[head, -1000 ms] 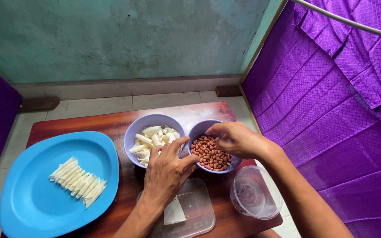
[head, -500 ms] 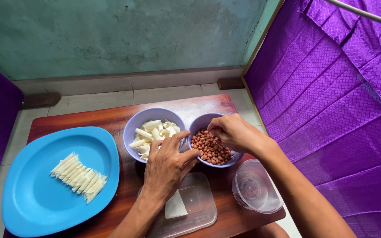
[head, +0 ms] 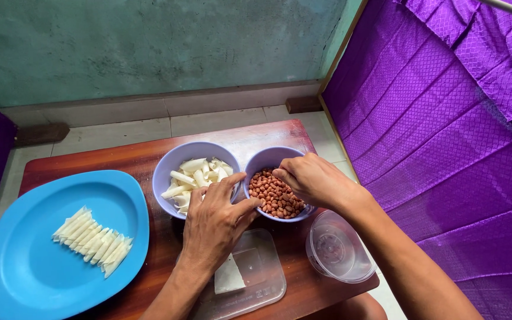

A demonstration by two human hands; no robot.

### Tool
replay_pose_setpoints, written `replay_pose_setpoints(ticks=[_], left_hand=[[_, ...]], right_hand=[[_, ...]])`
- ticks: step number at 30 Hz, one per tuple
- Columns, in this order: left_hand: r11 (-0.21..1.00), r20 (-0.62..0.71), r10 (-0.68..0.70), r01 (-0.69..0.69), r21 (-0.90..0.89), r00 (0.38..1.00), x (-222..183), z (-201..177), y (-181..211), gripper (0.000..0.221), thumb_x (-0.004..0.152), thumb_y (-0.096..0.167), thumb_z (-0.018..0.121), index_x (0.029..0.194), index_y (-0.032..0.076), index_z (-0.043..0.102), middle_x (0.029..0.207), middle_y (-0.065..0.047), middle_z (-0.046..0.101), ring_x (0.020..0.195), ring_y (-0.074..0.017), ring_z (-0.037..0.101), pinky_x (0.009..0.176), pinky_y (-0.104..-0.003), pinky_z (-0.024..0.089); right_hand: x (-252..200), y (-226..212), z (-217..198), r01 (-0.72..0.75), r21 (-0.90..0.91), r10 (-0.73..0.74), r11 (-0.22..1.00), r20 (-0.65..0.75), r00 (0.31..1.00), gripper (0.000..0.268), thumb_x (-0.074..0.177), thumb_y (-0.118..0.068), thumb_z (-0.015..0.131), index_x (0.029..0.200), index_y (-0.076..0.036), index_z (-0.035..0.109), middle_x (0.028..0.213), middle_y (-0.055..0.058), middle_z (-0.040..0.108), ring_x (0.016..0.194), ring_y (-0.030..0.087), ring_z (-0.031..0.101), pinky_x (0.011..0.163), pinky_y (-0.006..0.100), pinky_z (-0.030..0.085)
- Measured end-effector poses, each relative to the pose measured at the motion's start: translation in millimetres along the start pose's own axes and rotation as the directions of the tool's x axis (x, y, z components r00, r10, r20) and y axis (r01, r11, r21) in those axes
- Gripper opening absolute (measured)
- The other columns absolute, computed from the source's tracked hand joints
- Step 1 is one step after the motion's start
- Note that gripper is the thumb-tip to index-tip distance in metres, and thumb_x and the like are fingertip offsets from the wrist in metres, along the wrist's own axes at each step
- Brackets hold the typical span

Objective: Roll small pieces of filling into thin dough wrappers to prepare snacks

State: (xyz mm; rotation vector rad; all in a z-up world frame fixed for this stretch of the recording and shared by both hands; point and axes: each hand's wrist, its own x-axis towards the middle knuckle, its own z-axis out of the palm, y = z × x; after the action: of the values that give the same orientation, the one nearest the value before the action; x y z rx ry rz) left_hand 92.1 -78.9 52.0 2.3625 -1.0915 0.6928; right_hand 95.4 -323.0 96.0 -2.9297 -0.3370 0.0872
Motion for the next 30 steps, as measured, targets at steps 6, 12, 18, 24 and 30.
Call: replay_pose_setpoints(ticks=[6,12,18,24,30], left_hand=[[1.0,0.015,-0.002,0.002,-0.002,1.0,1,-2,1,0.013,0.089,0.038,0.072,0.101,0.035,0.074,0.134,-0.006,0.062,0.112,-0.0258,0.063,0.081,-0.05,0.045],[1.0,0.008,-0.002,0.002,0.001,1.0,1,-1,1,0.012,0.09,0.039,0.071,0.101,0.035,0.072,0.135,-0.005,0.061,0.109,-0.025,0.063,0.083,-0.049,0.043],[1.0,0.022,-0.006,0.006,-0.008,1.0,1,-2,1,0.014,0.089,0.037,0.073,0.102,0.034,0.074,0.136,-0.005,0.061,0.112,-0.0255,0.063,0.083,-0.049,0.045],[1.0,0.026,-0.009,0.009,-0.006,1.0,1,-3,1,0.013,0.09,0.038,0.072,0.102,0.034,0.074,0.138,-0.005,0.061,0.111,-0.0267,0.063,0.083,-0.05,0.045],[1.0,0.024,-0.015,0.015,-0.013,1.0,2,-3,3,0.012,0.09,0.037,0.071,0.101,0.034,0.074,0.137,-0.005,0.061,0.117,-0.0259,0.061,0.083,-0.05,0.045]], right_hand=[[1,15,9,0.063,0.095,-0.061,0.993,-0.024,0.998,0.05,0.09,-0.008,0.058,0.14,-0.014,0.061,0.105,0.019,0.078,0.087,0.039,0.074,0.074,0.048,0.052],[2,1,19,-0.023,0.108,0.005,0.994,0.161,0.987,0.06,0.083,-0.033,0.078,0.138,-0.02,0.061,0.112,0.011,0.06,0.105,0.033,0.065,0.092,0.044,0.048],[13,20,34,0.052,0.049,-0.049,0.997,-0.054,0.997,0.017,0.092,-0.011,0.056,0.075,-0.01,0.062,0.065,0.015,0.067,0.059,0.042,0.058,0.058,0.051,0.042],[7,22,9,0.098,0.118,-0.087,0.988,-0.088,0.992,0.015,0.089,-0.007,0.056,0.095,-0.012,0.07,0.077,0.009,0.075,0.069,0.032,0.071,0.064,0.044,0.049],[-1,10,-3,0.033,0.133,-0.023,0.991,-0.081,0.996,0.008,0.087,-0.021,0.073,0.086,-0.015,0.068,0.07,0.006,0.073,0.065,0.029,0.069,0.062,0.043,0.046]])
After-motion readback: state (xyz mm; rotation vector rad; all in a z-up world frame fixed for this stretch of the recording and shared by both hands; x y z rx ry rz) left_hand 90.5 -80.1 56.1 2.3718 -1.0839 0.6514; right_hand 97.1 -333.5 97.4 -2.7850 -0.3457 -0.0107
